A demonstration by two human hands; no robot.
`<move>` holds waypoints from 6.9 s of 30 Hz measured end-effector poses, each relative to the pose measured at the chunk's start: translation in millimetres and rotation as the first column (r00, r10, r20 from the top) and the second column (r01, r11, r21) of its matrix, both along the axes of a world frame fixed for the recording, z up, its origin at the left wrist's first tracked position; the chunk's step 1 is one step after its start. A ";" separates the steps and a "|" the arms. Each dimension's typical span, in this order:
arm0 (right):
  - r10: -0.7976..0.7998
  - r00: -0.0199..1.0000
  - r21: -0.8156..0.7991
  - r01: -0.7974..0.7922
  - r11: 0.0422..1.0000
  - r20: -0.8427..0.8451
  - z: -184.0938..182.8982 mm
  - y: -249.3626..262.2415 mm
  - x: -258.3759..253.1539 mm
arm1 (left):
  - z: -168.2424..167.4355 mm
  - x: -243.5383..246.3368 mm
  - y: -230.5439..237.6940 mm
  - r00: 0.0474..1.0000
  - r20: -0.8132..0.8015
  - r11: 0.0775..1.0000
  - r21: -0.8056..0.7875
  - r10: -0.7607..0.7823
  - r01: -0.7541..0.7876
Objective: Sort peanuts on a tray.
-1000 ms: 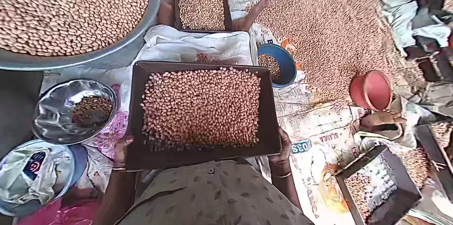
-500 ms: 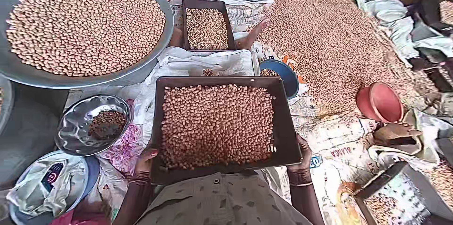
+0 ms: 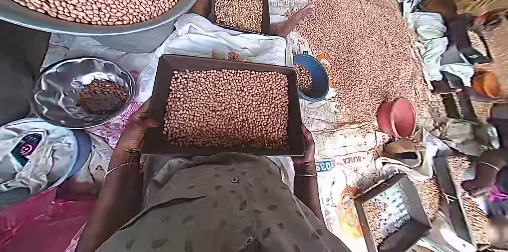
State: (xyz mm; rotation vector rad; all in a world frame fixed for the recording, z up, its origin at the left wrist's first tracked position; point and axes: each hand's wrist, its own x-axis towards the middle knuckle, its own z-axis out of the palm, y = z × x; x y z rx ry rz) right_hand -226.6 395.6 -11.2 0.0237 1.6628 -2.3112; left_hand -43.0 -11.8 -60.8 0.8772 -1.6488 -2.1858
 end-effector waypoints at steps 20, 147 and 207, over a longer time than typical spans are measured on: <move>0.097 0.970 0.087 -0.080 0.993 -0.225 102.1 -57.7 2.6 | -28.2 -28.3 -37.3 0.986 -0.156 0.994 0.075 -0.062 0.074; 0.641 0.711 0.225 -0.600 0.768 -0.290 18.7 -158.6 -31.7 | 8.6 -44.7 -3.1 0.920 -0.340 0.970 -0.068 0.196 -0.232; 0.814 0.193 0.834 0.042 0.550 -0.547 105.4 -183.1 8.9 | 37.4 -166.5 94.5 0.807 -0.152 0.774 -0.427 -0.571 0.468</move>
